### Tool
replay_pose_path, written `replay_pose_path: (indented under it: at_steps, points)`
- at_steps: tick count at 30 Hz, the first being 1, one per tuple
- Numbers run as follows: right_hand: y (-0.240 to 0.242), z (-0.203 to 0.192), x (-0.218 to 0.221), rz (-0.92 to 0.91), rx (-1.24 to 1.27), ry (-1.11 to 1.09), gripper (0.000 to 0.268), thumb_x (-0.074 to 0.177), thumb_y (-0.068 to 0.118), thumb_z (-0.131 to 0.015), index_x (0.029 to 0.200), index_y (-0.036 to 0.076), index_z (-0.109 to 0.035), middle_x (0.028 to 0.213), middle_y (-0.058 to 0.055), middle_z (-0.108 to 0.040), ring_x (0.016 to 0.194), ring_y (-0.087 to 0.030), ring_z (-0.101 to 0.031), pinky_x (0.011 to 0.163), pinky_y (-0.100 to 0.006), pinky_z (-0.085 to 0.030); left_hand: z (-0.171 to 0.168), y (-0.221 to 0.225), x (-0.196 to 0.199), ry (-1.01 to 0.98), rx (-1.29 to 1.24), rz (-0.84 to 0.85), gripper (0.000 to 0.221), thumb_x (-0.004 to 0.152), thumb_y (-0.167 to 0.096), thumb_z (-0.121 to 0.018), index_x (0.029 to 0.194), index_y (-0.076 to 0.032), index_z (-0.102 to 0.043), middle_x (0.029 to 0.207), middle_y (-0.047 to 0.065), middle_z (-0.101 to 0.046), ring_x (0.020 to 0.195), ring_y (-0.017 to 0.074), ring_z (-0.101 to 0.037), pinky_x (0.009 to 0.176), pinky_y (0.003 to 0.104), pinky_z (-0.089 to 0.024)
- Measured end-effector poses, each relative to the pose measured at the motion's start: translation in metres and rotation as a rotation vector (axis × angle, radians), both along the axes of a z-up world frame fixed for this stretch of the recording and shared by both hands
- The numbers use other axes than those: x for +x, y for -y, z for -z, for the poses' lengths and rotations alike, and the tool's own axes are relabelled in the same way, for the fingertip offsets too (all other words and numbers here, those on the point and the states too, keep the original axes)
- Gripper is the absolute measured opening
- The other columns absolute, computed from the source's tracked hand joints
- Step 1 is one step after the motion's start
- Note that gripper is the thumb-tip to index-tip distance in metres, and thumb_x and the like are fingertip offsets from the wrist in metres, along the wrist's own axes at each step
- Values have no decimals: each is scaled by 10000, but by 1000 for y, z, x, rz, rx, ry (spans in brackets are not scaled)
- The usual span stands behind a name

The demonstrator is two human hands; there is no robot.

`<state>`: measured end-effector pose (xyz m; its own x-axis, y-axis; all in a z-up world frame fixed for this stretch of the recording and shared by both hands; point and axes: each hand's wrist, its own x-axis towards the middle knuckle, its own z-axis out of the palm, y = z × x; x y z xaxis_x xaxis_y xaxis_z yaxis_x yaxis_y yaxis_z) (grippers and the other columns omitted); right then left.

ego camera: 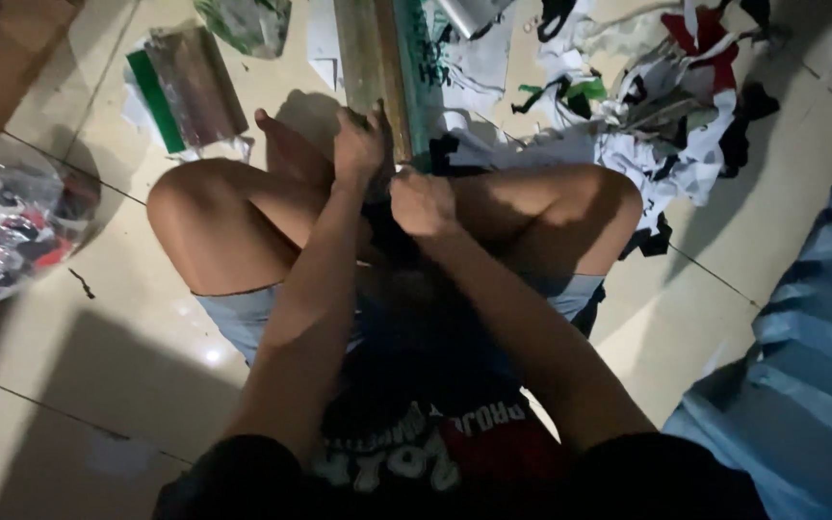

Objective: Cleaning ink off a screen printing squeegee using small pieces of cloth while sitting on the floor.

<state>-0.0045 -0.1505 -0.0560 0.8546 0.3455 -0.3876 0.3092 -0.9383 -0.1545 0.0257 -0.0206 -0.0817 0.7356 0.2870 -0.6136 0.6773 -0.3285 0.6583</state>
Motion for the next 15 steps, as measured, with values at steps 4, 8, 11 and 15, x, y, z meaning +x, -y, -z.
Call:
replay_pose_path:
  at_steps: [4, 8, 11, 15]
  points:
    - [-8, -37, -14, 21, -48, 13, 269, 890, 157, -604, 647, 182, -717, 609, -63, -691, 625, -271, -727, 508, -432, -538, 22, -4, 3, 58, 58, 48, 561, 1079, -488, -354, 1421, -44, -339, 1300, 262, -628, 1201, 423, -675, 914, 570, -558]
    - [-9, -30, 47, -26, -101, 45, 264, 906, 180, -636, 659, 162, -726, 651, -91, -722, 722, -324, -771, 540, -486, -559, 24, 0, 3, 95, 103, 70, 546, 1062, -442, -400, 1386, -7, -340, 1232, 333, -647, 1168, 478, -674, 964, 623, -546]
    - [-8, 3, 74, 105, 11, 98, 231, 905, 135, -643, 722, 83, -774, 662, -138, -727, 712, -316, -772, 530, -455, -572, 22, 2, 2, 79, 78, 29, 527, 1043, -405, -418, 1394, -22, -326, 1226, 315, -665, 1162, 464, -686, 931, 611, -584]
    - [30, -3, -15, -44, 132, 520, 219, 903, 108, -656, 686, 118, -675, 656, -79, -637, 671, -275, -666, 556, -430, -506, -5, 2, 4, 6, 27, -3, 495, 1069, -405, -393, 1401, -39, -357, 1306, 283, -635, 1241, 426, -657, 973, 580, -567]
